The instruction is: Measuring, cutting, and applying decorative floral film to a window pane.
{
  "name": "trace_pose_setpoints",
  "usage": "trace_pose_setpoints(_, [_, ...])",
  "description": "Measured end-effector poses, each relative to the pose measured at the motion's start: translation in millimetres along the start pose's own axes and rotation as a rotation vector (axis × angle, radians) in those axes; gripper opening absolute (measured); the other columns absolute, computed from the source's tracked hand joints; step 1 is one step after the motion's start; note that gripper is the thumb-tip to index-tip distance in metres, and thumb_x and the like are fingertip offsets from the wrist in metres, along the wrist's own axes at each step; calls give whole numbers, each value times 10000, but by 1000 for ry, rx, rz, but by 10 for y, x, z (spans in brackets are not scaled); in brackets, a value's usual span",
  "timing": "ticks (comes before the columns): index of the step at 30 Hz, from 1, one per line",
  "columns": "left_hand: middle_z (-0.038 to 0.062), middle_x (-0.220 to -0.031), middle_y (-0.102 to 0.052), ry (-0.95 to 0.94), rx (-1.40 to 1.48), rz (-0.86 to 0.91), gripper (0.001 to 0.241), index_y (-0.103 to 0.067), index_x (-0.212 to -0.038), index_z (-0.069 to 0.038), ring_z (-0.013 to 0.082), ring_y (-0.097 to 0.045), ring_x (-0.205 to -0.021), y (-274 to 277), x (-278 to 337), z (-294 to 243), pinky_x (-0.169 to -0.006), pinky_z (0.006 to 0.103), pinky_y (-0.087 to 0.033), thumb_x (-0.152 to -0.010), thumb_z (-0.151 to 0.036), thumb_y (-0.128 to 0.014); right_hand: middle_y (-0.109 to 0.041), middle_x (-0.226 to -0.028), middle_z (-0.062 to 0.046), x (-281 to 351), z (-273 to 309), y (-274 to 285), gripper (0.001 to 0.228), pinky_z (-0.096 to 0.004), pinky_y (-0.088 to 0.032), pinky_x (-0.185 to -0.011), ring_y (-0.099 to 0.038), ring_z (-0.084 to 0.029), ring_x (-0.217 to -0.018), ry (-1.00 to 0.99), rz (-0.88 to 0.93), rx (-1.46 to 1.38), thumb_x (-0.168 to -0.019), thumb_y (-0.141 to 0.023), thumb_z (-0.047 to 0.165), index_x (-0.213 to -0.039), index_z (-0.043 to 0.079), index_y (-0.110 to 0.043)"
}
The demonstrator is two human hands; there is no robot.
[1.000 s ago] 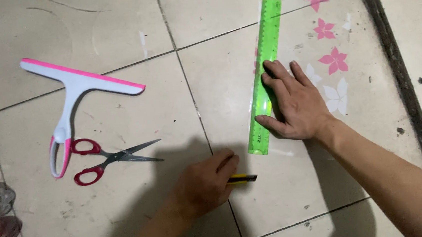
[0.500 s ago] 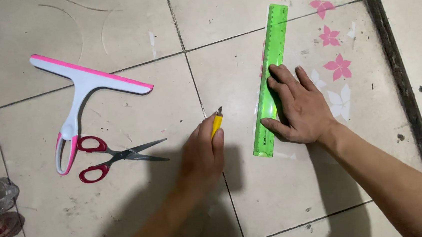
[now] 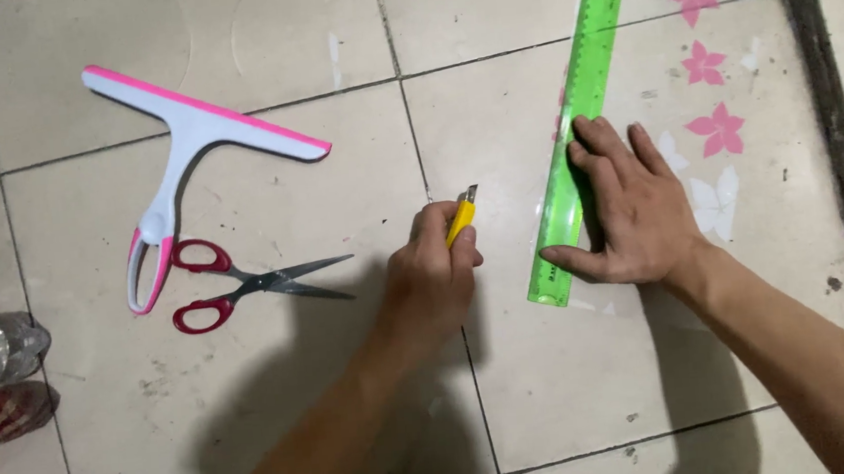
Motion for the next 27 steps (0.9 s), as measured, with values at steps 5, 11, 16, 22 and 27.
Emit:
trace_pose_setpoints(5, [176, -876, -686, -19, 39, 25, 419, -546, -1290, -17, 290, -741, -665, -11, -12, 6, -642, 396, -637, -1073, -344, -401, -489, -1558, -228, -11, 34, 19, 1199, -562, -272, -1242, -476, -395, -1461, 2, -29, 2, -644, -676, 864, -1426, -30, -517])
trace_pose_setpoints(11, [121, -840, -688, 84, 100, 140, 417, -567, -1276, -14, 259, -729, -656, 51, -41, -12, -610, 398, -622, -1068, -344, -420, -509, -1545, -220, -82, 44, 36, 1219, -569, -282, -1236, -494, -394, -1448, 4, -43, -4, -596, -686, 883, -1415, -7, -529])
trace_pose_setpoints(16, [23, -772, -730, 231, 125, 194, 329, -624, -1252, -114, 176, -663, -607, 44, -75, 36, -570, 342, -543, -977, -258, -513, -399, -1587, -247, -62, -24, 38, 1171, -623, -224, -1262, -376, -396, -1500, 40, 72, 27, -781, -451, 864, -1572, 15, -295])
trace_pose_setpoints(22, [-2, -687, -726, 292, 67, 209, 277, -740, -1067, -110, 147, -602, -522, 14, -102, 60, -512, 322, -492, -954, -282, -555, -407, -1570, -225, -89, -47, 53, 1144, -567, -162, -1289, -358, -368, -1505, 1, 123, 22, -794, -394, 894, -1520, 11, -344])
trace_pose_setpoints(27, [2, -647, -709, 338, 138, 113, 284, -753, -1023, -86, 137, -611, -527, 38, -60, 29, -524, 293, -503, -943, -266, -549, -403, -1572, -237, -74, -64, 42, 1130, -576, -163, -1276, -353, -371, -1508, -3, 146, 8, -814, -356, 900, -1498, 1, -372])
Point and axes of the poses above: each hand's wrist, its own x-axis away from the middle knuckle, its own y-axis out of the back of the hand, z = x × y, the point moved 3 cm from there along -x, towards the middle knuckle
